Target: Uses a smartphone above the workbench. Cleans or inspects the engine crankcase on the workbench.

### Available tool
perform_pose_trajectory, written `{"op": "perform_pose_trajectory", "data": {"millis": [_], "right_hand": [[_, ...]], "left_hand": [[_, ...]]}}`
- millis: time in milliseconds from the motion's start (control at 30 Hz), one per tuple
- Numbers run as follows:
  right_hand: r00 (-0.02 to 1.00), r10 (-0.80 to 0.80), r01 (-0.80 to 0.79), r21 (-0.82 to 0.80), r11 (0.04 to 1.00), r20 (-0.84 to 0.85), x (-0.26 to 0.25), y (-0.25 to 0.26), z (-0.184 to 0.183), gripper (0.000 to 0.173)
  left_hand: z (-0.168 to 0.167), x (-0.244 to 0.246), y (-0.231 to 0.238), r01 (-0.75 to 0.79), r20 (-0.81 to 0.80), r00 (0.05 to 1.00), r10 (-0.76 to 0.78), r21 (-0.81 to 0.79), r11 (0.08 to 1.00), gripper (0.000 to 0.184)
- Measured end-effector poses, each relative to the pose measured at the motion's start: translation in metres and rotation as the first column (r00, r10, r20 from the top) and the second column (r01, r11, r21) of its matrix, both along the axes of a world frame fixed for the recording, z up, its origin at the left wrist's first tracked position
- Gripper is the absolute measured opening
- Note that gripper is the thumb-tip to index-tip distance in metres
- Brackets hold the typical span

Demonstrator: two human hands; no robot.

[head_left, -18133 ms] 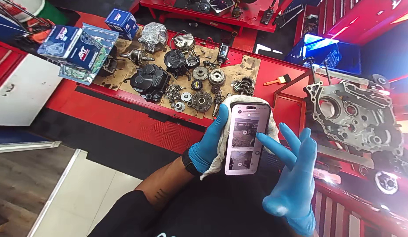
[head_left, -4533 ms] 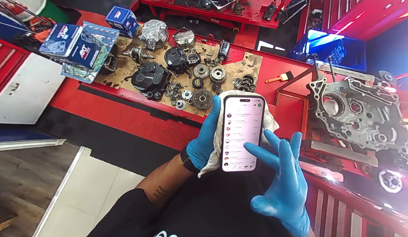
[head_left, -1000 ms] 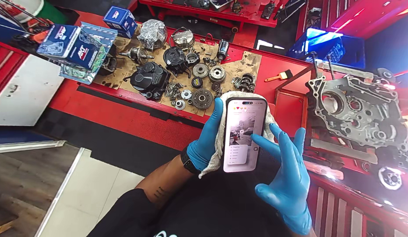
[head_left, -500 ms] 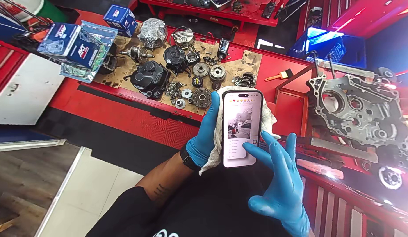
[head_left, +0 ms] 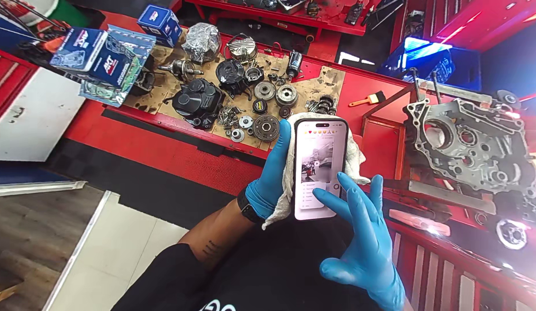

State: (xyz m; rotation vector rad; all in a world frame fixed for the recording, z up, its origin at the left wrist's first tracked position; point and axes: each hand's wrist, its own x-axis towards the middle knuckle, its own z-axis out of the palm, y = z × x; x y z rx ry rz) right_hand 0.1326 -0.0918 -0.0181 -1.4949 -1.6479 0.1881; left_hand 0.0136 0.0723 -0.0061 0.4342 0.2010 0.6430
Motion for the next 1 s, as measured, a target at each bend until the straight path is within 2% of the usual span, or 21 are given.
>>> {"op": "perform_pose_trajectory", "data": {"millis": [1000], "right_hand": [[0.998,-0.061,0.062,0.010,0.998,-0.030,0.0088,-0.0017,-0.0042,0.091]], "left_hand": [[-0.0003,0.0021,0.0045,-0.024,-0.012,1.000,0.024,0.005,1.000,0.055]]}}
